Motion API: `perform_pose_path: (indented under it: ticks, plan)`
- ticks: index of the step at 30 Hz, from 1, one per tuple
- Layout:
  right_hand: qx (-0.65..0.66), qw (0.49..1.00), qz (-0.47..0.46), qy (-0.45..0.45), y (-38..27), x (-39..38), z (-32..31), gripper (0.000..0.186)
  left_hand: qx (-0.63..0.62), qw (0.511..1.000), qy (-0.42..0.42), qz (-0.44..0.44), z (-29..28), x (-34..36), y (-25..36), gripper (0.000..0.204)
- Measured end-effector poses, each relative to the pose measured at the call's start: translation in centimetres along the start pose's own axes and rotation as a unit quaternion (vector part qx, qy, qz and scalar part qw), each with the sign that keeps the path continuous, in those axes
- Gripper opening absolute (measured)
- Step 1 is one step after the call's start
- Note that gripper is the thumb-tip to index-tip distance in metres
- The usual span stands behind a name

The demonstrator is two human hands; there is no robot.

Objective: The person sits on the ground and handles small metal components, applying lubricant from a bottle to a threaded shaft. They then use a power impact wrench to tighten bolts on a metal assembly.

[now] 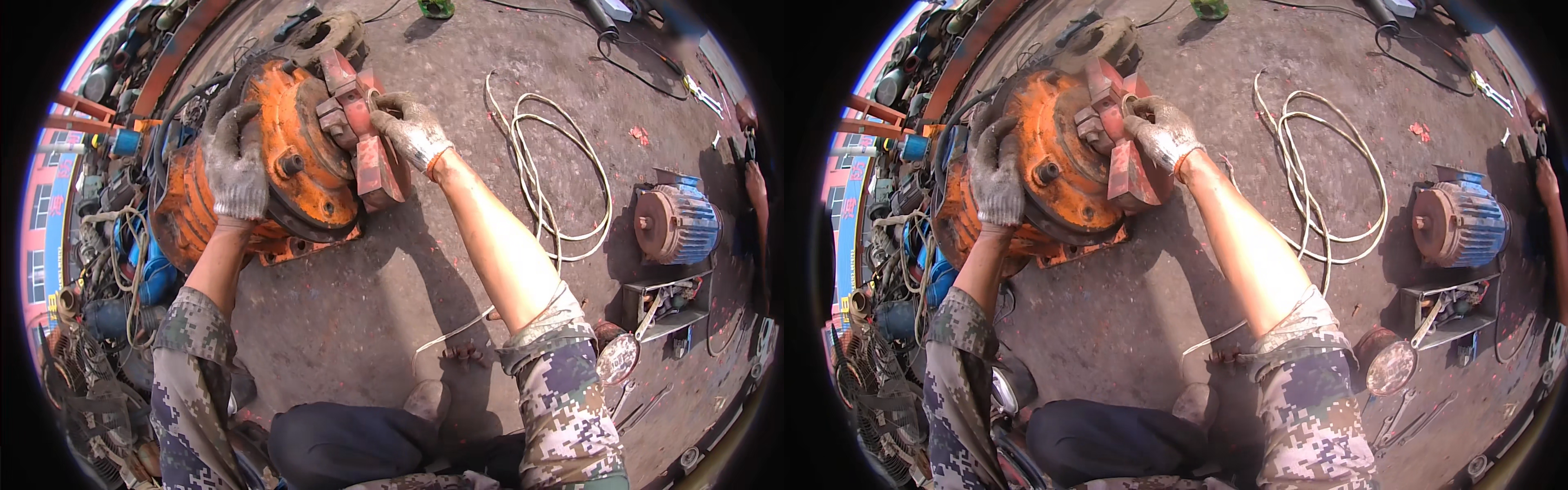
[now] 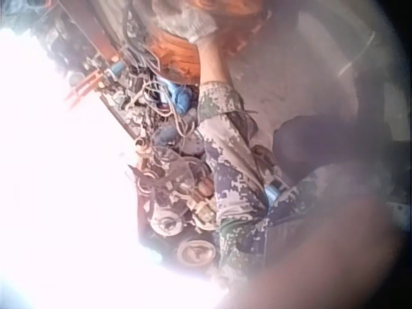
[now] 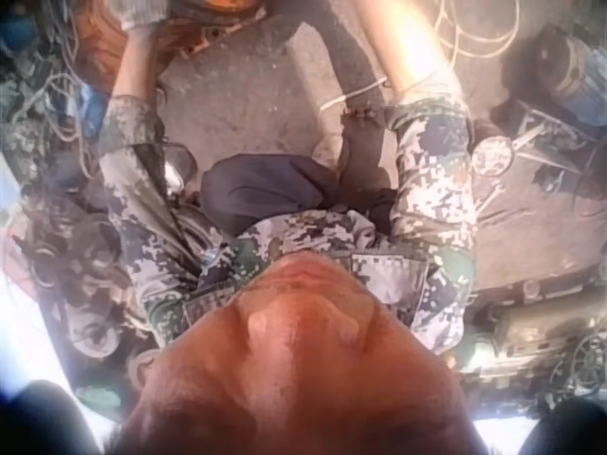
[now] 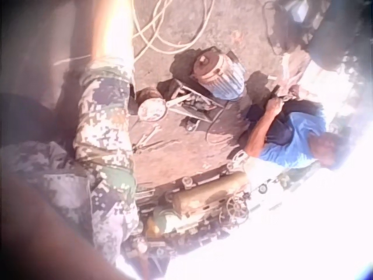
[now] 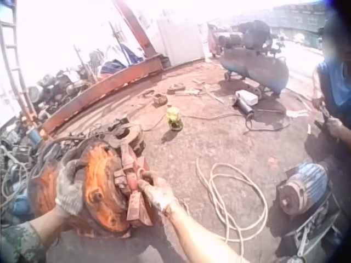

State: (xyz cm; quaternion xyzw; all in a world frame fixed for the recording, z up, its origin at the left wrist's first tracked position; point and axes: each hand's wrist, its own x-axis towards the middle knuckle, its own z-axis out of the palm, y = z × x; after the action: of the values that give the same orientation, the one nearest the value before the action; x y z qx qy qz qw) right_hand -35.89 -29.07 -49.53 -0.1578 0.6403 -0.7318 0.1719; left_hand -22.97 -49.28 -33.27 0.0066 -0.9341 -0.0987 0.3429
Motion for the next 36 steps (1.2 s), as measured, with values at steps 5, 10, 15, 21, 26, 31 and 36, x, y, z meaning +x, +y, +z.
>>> perform_pose_path:
  ticks: [5, 10, 15, 21, 26, 31, 36]
  plan:
    - [-0.181, 0.981, -0.067, -0.015, 2.3, -0.5, -1.7, 0.063, 0.027, 0.998, -0.005, 0.065, -0.1, 0.0, -1.5, 0.022]
    - [-0.377, 0.914, -0.035, -0.144, 1.9, -8.4, -7.0, 0.040, 0.043, 0.996, -0.010, 0.075, -1.2, 0.3, -2.9, 0.026]
    - [-0.545, 0.704, 0.058, -0.452, 2.5, -23.2, -12.6, 0.036, 0.044, 0.995, -0.008, 0.094, 0.1, 0.9, -4.2, 0.027]
    - [-0.571, 0.758, 0.029, -0.313, 5.6, -30.5, -13.1, 0.024, 0.052, 0.996, 0.002, 0.066, -0.2, 1.2, -4.0, 0.028]
    - [-0.546, 0.789, 0.048, -0.279, 6.2, -32.4, -13.7, 0.025, 0.067, 0.997, 0.005, 0.032, 0.7, 1.4, -3.9, 0.026]
    - [-0.157, 0.934, 0.294, -0.127, 0.4, -30.9, -15.0, 0.050, 0.075, 0.997, -0.030, 0.007, 0.1, 1.2, -3.4, 0.028]
    - [-0.150, 0.939, 0.178, -0.253, 0.3, -34.3, -15.5, 0.056, 0.102, 0.994, -0.046, -0.005, -1.3, 1.1, -3.4, 0.030]
